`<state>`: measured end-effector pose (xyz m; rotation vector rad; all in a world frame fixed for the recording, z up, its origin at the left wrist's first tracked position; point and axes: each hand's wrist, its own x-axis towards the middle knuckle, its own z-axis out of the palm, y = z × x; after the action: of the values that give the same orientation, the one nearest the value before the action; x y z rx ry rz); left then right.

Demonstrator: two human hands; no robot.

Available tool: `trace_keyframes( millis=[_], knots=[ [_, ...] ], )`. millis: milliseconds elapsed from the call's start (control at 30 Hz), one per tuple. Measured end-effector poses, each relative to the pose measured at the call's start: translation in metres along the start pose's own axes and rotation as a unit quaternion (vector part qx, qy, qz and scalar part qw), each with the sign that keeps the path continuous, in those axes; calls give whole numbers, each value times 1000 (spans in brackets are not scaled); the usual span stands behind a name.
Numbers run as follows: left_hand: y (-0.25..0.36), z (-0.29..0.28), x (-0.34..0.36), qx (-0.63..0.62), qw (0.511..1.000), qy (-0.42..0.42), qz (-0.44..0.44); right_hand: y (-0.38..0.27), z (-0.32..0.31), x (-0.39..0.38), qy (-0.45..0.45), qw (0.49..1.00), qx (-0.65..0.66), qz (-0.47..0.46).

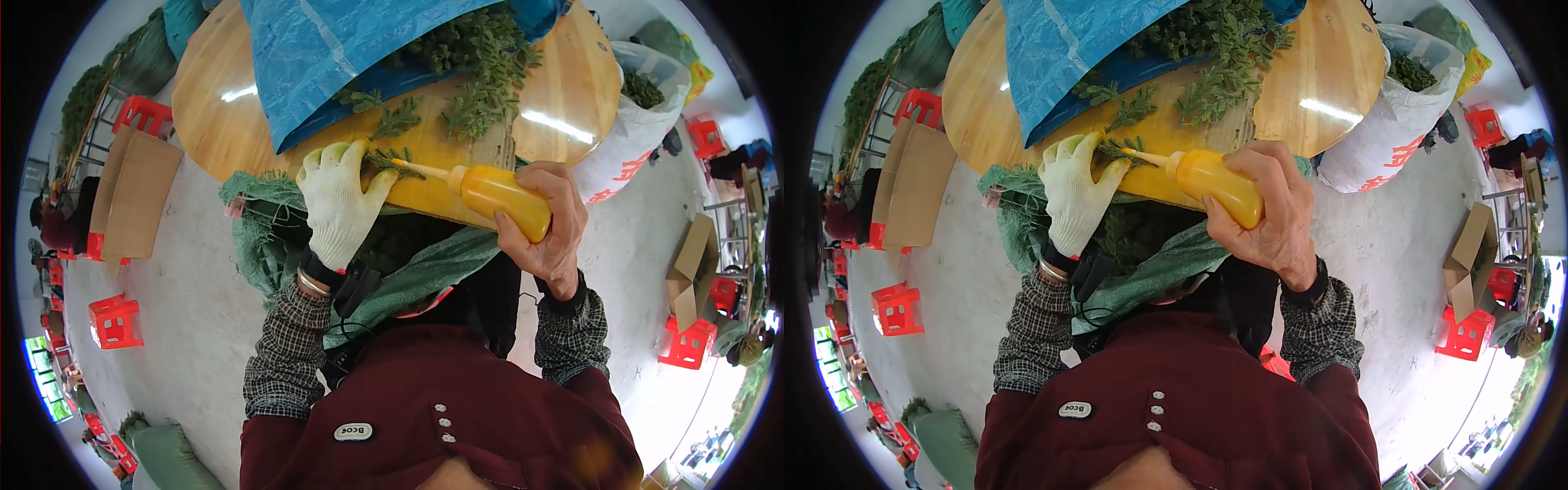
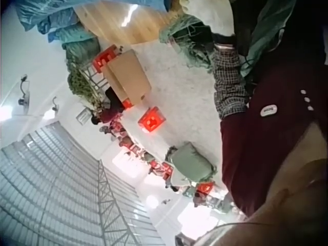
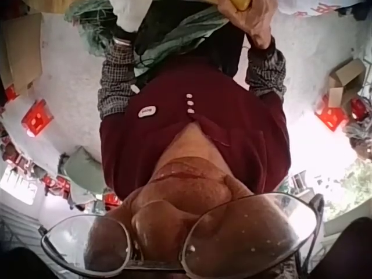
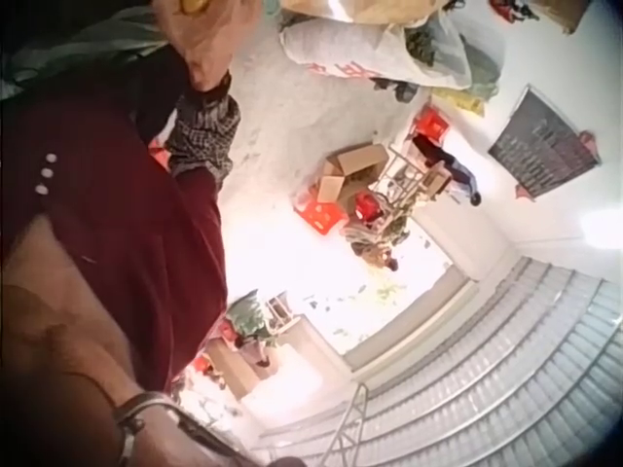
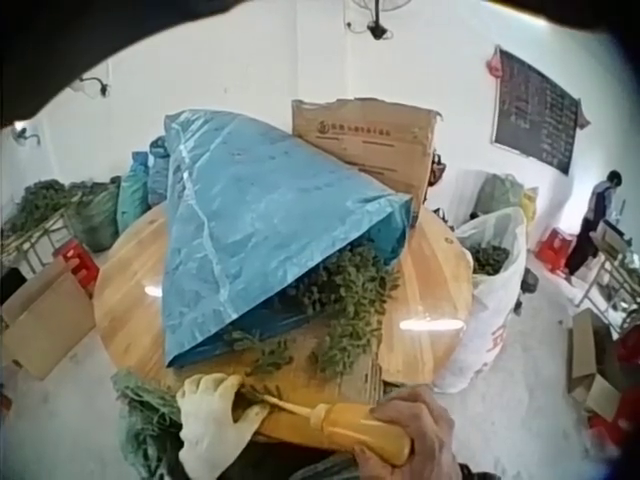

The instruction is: The person picks up plant sprigs from a blue bag and applies liquid from a squeeze bottle onto them against a cardboard surface. After treating each sprig, they place it into a large green bag.

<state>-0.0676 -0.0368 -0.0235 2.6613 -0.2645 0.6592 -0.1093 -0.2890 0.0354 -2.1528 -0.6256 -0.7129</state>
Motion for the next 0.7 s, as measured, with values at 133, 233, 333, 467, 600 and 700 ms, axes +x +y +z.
trace_keyframes(
  millis=[133,233,333,467,600,700],
  knots=[
    [1,-5,3,-1,1000,-30,-9,0,-6,4,-15,1000,3,8],
    [0,-6,4,4,999,-41,-14,0,-9,8,-15,1000,-6,-12],
    [-1,-4,6,0,999,-46,-17,-8,-14,13,17,999,-2,-45],
    [0,-7,8,2,998,-57,-23,-13,-5,14,18,998,1,-68],
    [-1,-3,8,-1,999,-38,-10,-15,5,12,8,996,-20,-85],
    [-1,-2,8,-3,1000,-26,-3,-15,8,12,3,994,-33,-104]
  ],
)
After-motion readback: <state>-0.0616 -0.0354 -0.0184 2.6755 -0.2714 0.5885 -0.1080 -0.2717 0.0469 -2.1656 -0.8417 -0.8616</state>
